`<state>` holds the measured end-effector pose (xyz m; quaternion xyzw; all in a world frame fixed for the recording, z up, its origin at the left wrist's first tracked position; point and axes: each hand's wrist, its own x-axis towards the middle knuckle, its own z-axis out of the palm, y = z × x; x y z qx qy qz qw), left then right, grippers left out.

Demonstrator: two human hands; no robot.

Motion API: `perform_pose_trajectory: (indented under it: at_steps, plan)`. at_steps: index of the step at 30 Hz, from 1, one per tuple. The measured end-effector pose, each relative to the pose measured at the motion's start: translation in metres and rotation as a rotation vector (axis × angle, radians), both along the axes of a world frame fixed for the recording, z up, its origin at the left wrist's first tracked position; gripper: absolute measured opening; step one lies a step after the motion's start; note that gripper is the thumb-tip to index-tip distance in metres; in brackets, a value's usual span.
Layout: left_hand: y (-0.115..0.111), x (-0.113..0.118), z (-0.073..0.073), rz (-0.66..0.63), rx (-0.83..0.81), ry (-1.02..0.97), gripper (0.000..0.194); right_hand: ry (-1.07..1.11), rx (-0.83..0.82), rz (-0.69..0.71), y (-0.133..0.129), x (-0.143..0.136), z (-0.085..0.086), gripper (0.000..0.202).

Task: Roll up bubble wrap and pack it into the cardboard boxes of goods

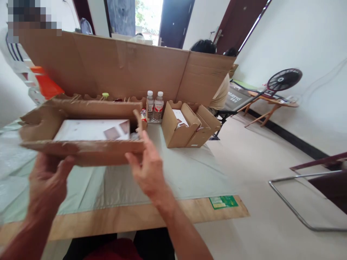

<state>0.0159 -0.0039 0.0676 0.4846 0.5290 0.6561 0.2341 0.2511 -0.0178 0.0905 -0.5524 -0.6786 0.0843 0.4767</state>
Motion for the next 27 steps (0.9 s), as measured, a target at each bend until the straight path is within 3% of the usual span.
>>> perform_pose_trajectory:
  at_steps: [1,3,5,6,8,10,13,15,17,19,23,27]
  plan:
    - [0.007,0.018,0.006,-0.076,0.029,-0.012,0.045,0.0,-0.023,-0.068,-0.001,0.016,0.011,0.049]
    - [0.012,0.057,0.002,-0.277,0.051,-0.05,0.05,-0.009,-0.06,-0.226,-0.019,0.052,0.018,0.04]
    - [0.003,0.082,-0.018,-0.448,-0.023,-0.059,0.055,-0.032,-0.107,-0.395,-0.047,0.08,0.006,0.037]
    - [-0.006,0.085,-0.031,-0.475,-0.085,-0.053,0.057,-0.043,-0.122,-0.416,-0.059,0.084,-0.006,0.037]
    - [-0.025,0.068,-0.052,-0.401,-0.201,-0.032,0.055,-0.028,-0.122,-0.345,-0.073,0.071,-0.033,0.037]
    - [-0.04,0.03,-0.059,-0.258,-0.264,-0.019,0.053,0.003,-0.153,-0.173,-0.067,0.035,-0.052,0.04]
    - [-0.04,-0.018,-0.038,0.021,-0.203,-0.033,0.052,0.052,-0.123,0.072,-0.032,-0.017,-0.049,0.053]
    - [-0.029,-0.022,-0.023,0.113,-0.087,-0.053,0.042,0.075,-0.102,0.103,-0.014,-0.026,-0.038,0.056]
    - [-0.017,-0.001,-0.021,0.022,-0.022,-0.093,0.039,0.098,-0.112,0.007,-0.013,-0.011,-0.032,0.05]
    - [-0.006,0.034,-0.032,-0.184,-0.055,-0.107,0.043,0.131,-0.144,-0.152,-0.027,0.018,-0.037,0.04]
    - [0.015,0.107,-0.066,-0.465,-0.146,-0.029,0.055,0.187,-0.185,-0.433,-0.078,0.069,-0.07,0.035]
    - [0.038,0.149,-0.088,-0.53,-0.139,0.088,0.067,0.223,-0.239,-0.55,-0.124,0.09,-0.108,0.05]
